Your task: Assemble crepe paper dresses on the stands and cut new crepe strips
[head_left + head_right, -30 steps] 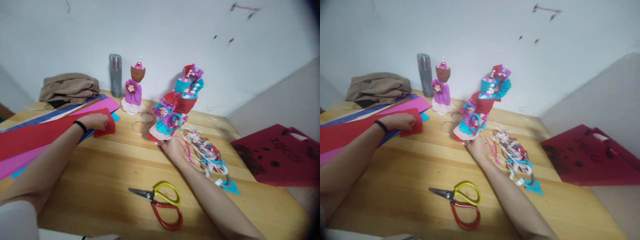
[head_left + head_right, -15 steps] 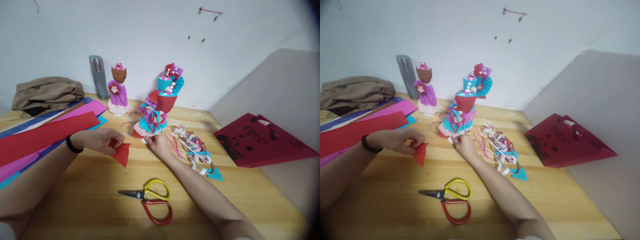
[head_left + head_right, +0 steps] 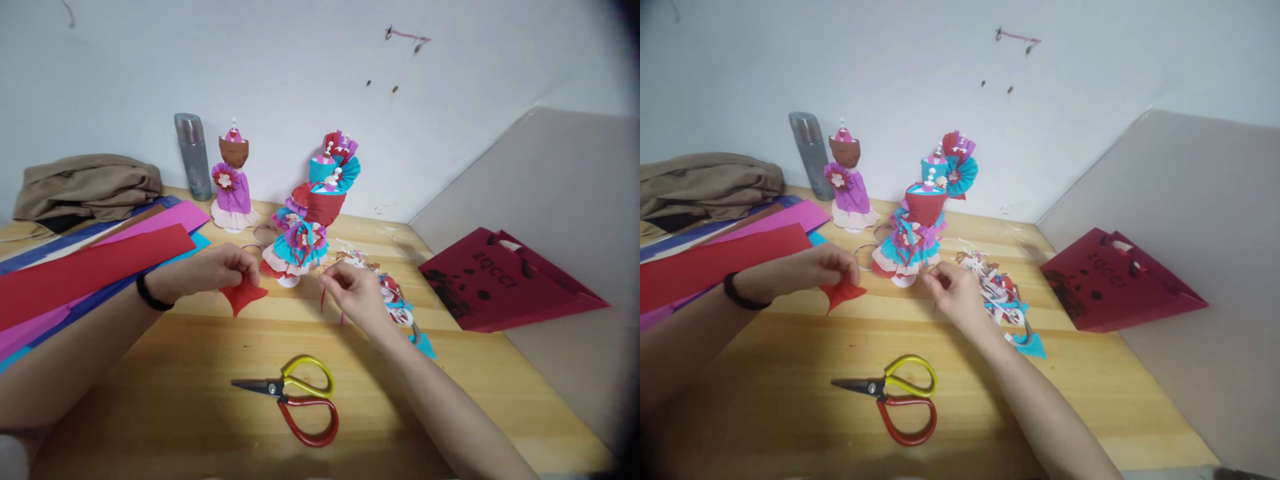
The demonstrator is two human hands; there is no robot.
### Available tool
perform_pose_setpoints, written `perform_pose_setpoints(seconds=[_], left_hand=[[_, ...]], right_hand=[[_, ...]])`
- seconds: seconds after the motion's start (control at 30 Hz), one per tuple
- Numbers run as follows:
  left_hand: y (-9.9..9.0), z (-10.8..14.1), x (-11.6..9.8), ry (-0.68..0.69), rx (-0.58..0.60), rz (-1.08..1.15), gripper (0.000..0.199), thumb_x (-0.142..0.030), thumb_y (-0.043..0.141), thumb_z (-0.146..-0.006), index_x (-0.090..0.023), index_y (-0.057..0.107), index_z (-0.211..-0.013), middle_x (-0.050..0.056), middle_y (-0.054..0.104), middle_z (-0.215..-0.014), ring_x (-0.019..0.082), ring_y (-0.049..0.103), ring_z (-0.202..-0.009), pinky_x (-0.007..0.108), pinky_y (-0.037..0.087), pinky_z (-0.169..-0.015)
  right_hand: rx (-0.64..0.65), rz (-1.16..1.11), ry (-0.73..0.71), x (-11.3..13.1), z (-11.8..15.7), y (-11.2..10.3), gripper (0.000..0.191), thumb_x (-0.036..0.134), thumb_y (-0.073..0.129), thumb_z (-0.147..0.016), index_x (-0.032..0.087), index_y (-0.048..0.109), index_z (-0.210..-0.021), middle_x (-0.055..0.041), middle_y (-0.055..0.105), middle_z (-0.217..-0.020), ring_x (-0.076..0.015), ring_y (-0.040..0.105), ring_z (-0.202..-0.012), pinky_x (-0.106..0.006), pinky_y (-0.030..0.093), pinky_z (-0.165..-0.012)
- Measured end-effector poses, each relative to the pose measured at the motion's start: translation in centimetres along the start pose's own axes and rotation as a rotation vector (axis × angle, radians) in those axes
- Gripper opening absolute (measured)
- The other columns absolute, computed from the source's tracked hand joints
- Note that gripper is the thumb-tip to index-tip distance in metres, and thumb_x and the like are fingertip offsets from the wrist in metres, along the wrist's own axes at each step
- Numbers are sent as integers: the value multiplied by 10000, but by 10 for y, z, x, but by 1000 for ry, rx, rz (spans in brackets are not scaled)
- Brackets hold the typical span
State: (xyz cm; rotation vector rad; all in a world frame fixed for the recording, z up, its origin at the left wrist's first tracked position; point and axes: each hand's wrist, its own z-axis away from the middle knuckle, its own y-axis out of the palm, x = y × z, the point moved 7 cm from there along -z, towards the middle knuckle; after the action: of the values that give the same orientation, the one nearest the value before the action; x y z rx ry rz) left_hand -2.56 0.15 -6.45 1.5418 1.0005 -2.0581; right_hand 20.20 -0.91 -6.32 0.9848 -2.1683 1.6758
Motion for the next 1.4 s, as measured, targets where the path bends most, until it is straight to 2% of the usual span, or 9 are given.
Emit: perform_pose_setpoints(seconds=[0.13,0.3,0.47,0.53,0.67,0.8,1.0,1.17,1.4], left_hand=[[-5,-11,-23,-14,-106,65,195,-152,495,-590,-150,643,-717,-3,594,-581,90,469,-479,198,354,-463],[-16,-12,-72,165,-284,-165,247,-326,537,-780,-155,660,-652,21,613,-624,121,523,-579,220,361,-505],[-23,-16,-93,337,-650,-591,245,-271,604,-816,-170,709,-1014,-19,576,-612,109,485,-546,229,337,-530],[-19,-22,-96,402,-695,-765,305,-230,588,-827,-187,715,-1101,-9,614,-652,115,506,-571,235,347,-566],[-14,-31,-92,469,-672,-928,273,-232,577,-848,-188,748,-1056,12,677,-677,119,527,-573,236,320,-555],[-22,-26,-86,476,-743,-882,182,-234,601,-856,-155,762,-893,10,671,-661,93,464,-536,237,296,-543],[-23,-29,-68,311,-534,-523,416,-342,561,-858,-139,526,-497,-49,339,-467,66,298,-475,235,190,-456],[-17,-37,-46,166,-325,-225,346,-398,605,-779,-122,617,-571,-26,474,-474,70,385,-457,197,245,-429],[-19,-48,-15,67,-301,-36,236,-319,686,-723,-119,653,-602,-16,518,-458,67,415,-410,174,237,-394]], right_hand=[[-251,-69,-130,30,-8,-24,237,389,606,-868,182,661,-767,-14,635,-657,-127,527,-557,-259,402,-572],[-357,95,-216,45,-16,-17,234,343,610,-892,187,633,-720,-24,631,-667,-138,556,-594,-270,408,-603],[-419,107,-230,46,-16,-12,238,271,548,-910,192,605,-693,-9,607,-627,-128,542,-570,-260,414,-597],[-449,88,-276,52,-13,-14,240,255,546,-909,199,584,-679,6,590,-604,-118,523,-544,-252,411,-575],[-485,31,-448,69,-8,-13,190,204,581,-905,196,578,-716,19,578,-607,-100,493,-522,-237,381,-532],[-434,112,-578,84,-7,0,166,168,570,-925,184,595,-762,1,600,-642,-107,510,-561,-238,379,-552],[-463,341,-595,97,-12,16,268,194,519,-959,185,592,-701,-6,598,-606,-124,519,-562,-266,336,-569],[-478,491,-625,101,-11,25,313,173,503,-959,184,591,-659,3,564,-565,-122,459,-523,-281,296,-562],[-419,508,-631,90,-5,33,278,173,538,-939,182,638,-680,-5,595,-579,-129,468,-522,-292,296,-558]])
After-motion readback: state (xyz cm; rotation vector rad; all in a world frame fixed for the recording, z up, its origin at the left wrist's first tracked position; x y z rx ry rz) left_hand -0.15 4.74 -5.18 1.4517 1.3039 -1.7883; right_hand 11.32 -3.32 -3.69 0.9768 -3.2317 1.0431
